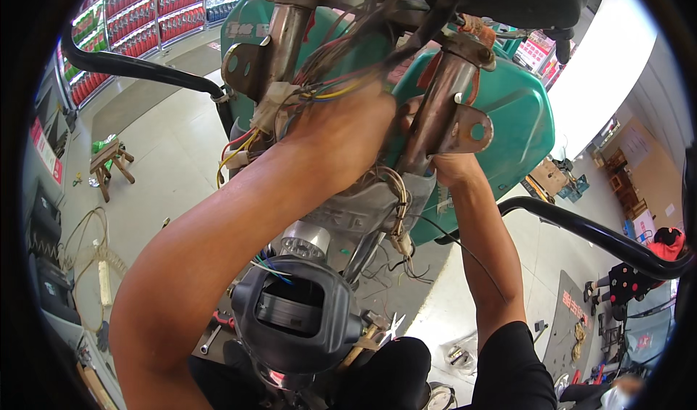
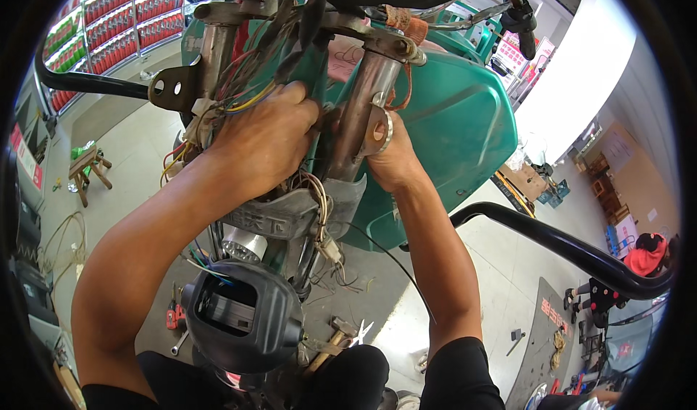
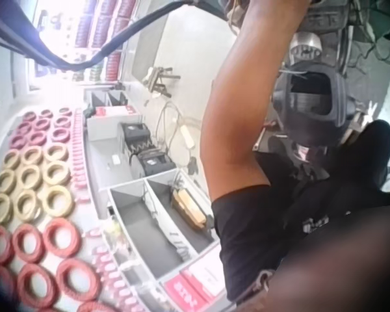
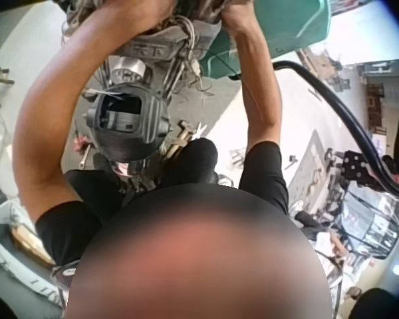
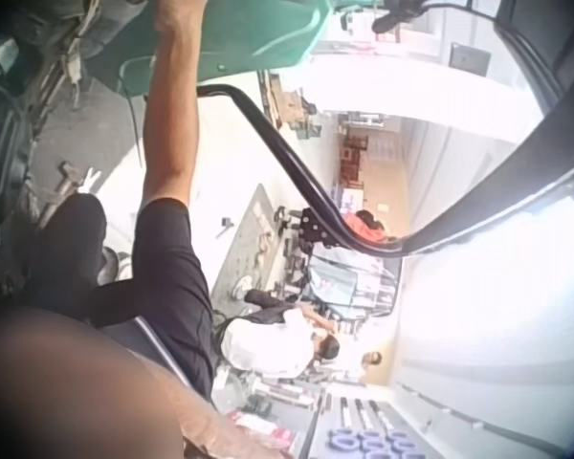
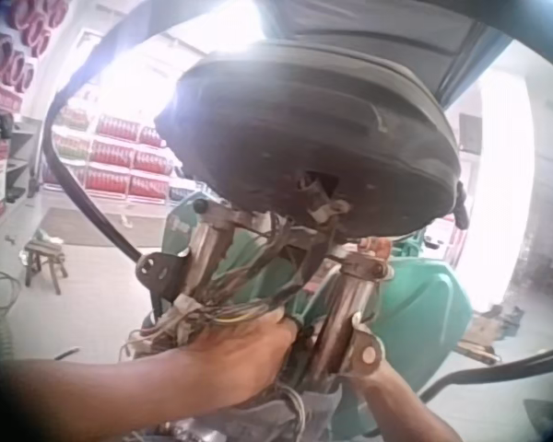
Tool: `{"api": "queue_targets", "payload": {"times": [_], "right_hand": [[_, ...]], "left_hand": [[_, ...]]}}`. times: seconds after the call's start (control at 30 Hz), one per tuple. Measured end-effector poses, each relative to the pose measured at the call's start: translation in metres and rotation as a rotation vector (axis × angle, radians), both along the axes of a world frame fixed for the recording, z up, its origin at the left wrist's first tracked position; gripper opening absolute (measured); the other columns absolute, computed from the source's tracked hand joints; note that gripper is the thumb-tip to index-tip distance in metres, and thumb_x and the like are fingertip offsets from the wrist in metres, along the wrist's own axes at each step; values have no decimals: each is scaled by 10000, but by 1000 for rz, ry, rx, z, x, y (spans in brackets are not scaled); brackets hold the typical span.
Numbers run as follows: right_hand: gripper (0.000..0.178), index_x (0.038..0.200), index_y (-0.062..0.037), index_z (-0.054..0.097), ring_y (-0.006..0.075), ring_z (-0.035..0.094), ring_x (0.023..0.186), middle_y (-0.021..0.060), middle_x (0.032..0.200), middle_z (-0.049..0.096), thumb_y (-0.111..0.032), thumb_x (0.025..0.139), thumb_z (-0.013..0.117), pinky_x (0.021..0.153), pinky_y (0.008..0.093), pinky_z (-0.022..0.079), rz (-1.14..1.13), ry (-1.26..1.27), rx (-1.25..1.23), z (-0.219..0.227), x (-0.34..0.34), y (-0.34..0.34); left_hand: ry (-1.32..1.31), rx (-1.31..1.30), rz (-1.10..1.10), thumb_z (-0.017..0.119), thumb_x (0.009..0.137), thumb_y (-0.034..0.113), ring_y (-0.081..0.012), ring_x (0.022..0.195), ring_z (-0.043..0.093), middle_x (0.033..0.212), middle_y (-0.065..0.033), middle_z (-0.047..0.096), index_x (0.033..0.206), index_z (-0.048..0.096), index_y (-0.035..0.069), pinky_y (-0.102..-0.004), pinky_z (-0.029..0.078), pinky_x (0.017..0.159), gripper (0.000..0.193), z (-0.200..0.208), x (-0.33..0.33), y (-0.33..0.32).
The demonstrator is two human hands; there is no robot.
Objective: The person works on the wiring of a green motorcycle in a workshop. They use electrical tape to wrap wires near the handlebars and use pliers to cut and adjust components. The task involves organizing and securing the wiring harness.
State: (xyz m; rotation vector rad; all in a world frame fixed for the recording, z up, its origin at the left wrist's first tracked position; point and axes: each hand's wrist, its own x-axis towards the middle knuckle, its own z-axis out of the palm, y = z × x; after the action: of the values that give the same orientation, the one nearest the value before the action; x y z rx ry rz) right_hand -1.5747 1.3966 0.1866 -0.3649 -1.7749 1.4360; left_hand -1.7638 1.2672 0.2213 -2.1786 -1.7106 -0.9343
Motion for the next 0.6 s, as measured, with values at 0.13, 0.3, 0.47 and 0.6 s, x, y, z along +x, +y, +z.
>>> {"api": "queue_targets", "payload": {"times": [0.13, 0.3, 0.47, 0.6], "right_hand": [[328, 1163, -32, 682, 152, 704, 907, 45, 1039, 727, -309, 995, 740, 787, 309, 573, -11, 2, -26, 3, 1, -3], [311, 1158, -30, 685, 155, 705, 902, 48, 1029, 727, -284, 990, 744, 781, 309, 575, -25, 19, -53, 4, -3, -10], [309, 1152, -26, 690, 155, 708, 887, 55, 1024, 733, -282, 989, 746, 763, 305, 580, -15, 42, -77, 2, -1, -8], [317, 1168, -21, 684, 160, 718, 867, 66, 1020, 740, -277, 991, 741, 746, 309, 591, 28, 55, -58, 3, 0, -6]], "left_hand": [[9, 4, 14, 667, 911, 68, -419, 1110, 618, 1126, -193, 604, 1022, 669, -1, -531, 513, 933, 131, 1, 3, 0], [25, 13, 38, 684, 908, 80, -418, 1101, 624, 1109, -190, 613, 1013, 674, 6, -529, 519, 925, 129, 2, 2, 1], [38, 30, 52, 694, 903, 84, -419, 1082, 631, 1086, -188, 622, 989, 677, 9, -531, 522, 914, 115, 3, 5, 1], [49, 22, 67, 697, 904, 87, -422, 1073, 632, 1080, -186, 625, 987, 675, 10, -532, 523, 907, 115, 5, 4, 0]]}}
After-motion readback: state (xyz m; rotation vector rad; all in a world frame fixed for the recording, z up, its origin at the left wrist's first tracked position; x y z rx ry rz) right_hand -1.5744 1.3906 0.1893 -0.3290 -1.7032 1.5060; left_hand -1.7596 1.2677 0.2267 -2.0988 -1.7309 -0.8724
